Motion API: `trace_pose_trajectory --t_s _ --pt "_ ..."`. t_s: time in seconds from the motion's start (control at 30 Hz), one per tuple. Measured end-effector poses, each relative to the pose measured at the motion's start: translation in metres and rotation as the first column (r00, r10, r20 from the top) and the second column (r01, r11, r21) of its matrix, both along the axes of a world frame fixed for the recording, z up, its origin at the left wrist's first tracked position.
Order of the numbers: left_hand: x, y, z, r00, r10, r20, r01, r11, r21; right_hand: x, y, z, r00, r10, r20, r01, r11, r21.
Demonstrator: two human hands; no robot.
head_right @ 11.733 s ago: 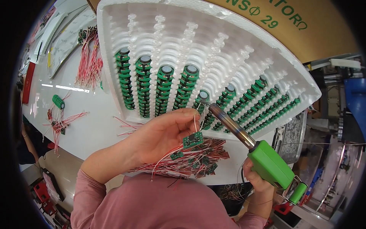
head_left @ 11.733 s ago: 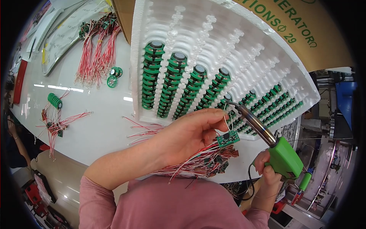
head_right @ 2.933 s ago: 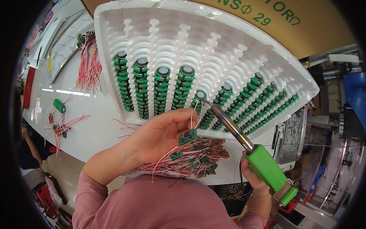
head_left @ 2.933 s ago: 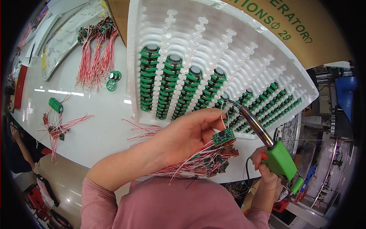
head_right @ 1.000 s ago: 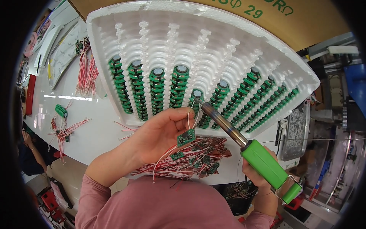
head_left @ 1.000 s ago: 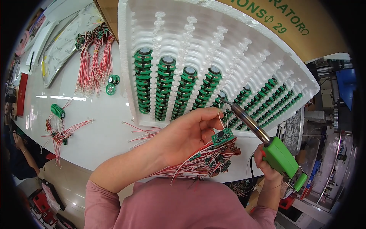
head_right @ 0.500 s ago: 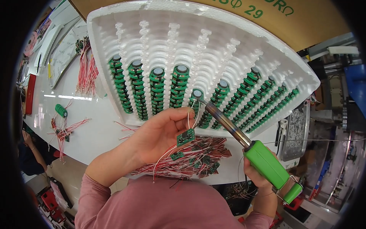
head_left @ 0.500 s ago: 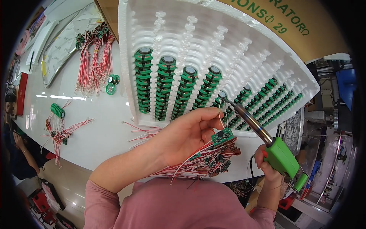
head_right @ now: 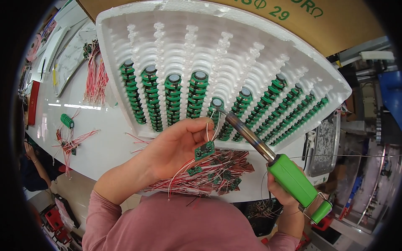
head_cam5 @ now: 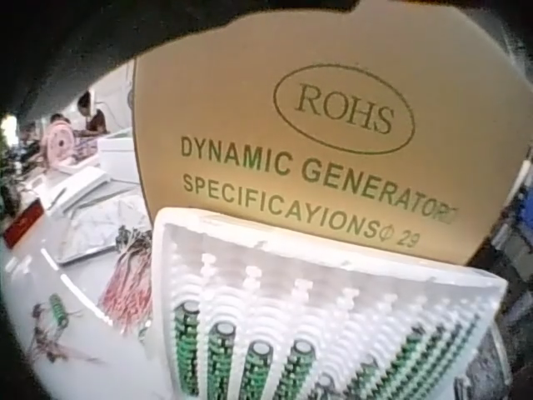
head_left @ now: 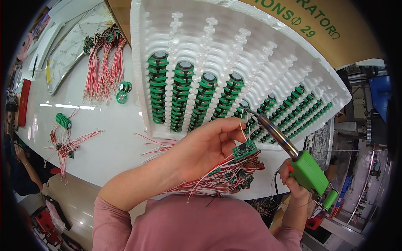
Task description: The person assembles electronic components by soldering wires to small electronic sensors with a handheld soldering iron.
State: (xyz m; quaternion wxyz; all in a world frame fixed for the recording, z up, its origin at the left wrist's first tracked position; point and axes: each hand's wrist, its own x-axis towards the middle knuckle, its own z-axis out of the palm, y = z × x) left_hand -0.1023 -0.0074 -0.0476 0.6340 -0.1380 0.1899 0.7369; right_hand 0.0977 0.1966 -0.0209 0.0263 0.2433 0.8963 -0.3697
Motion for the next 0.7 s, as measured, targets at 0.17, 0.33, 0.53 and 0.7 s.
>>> trace_pose_trajectory --t_s 0.17,0.33,0.53,0.7 --pt "-0.0002 0.0001 0.0004 1.0 -0.01 0.005 0.01 1.0 -0.011 -0.0014 -0.0021 0.0019 1.0 -0.011 0.0 0.011 1.0 0.005" --pt "-0.0004 -0.0002 0.0029 1.0 -0.004 0.025 0.004 1.0 -0.001 -0.0018 -0.003 0.0006 1.0 -0.031 0.0 0.031 0.999 0.034" --pt "0.0001 -0.0004 0.0008 1.0 0.01 0.008 -0.01 1.0 0.002 0.0003 0.0003 0.001 0.996 0.058 0.065 -0.068 0.984 0.164" --pt "0.0001 -0.0009 0.0012 1.0 0.007 0.009 -0.007 1.0 0.002 0.0015 0.0001 -0.0019 0.999 -0.039 0.036 0.033 0.99 0.136"
